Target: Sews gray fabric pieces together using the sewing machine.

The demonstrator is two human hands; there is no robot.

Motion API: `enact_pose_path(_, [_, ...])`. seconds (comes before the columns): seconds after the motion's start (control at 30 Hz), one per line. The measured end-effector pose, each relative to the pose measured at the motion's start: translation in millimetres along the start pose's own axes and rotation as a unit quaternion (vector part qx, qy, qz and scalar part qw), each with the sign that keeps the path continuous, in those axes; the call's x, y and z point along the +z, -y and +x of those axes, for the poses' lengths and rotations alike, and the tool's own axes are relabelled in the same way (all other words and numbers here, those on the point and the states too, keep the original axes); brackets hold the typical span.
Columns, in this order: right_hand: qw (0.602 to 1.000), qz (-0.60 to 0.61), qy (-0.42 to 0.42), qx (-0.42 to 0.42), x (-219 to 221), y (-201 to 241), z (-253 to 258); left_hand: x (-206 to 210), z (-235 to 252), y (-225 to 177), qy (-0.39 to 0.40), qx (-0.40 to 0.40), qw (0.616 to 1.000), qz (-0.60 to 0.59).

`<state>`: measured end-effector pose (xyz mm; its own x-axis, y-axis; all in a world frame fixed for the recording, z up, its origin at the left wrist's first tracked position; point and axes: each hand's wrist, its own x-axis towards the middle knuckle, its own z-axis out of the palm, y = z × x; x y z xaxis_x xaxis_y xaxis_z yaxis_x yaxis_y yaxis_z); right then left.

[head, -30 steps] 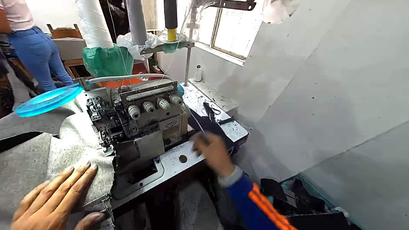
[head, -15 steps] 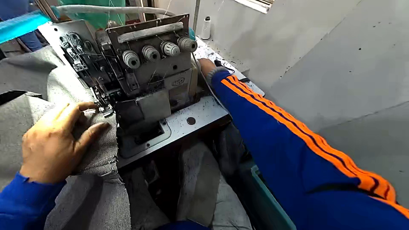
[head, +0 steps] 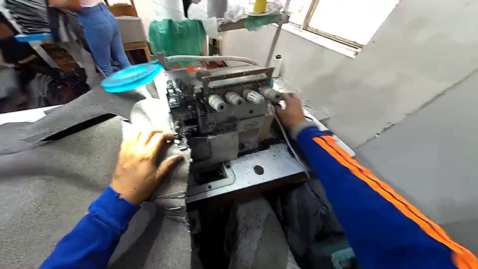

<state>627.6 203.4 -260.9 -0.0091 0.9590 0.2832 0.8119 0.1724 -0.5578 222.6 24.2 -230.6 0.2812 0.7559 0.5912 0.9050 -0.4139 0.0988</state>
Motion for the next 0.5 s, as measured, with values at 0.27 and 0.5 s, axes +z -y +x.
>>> enact_pose_path(0.27, [0.947, 0.23, -0.153, -0.164, -94.0, 50.3, -105.4, -18.8, 25.5, 12.7, 0.154, 0.039, 0.978, -0.137])
enact_pose_path(0.5, [0.916, 0.366, -0.045, -0.161, 4.8, 178.5, -197.8, -56.9, 15.2, -0.8, 0.074, 0.027, 0.948, -0.309])
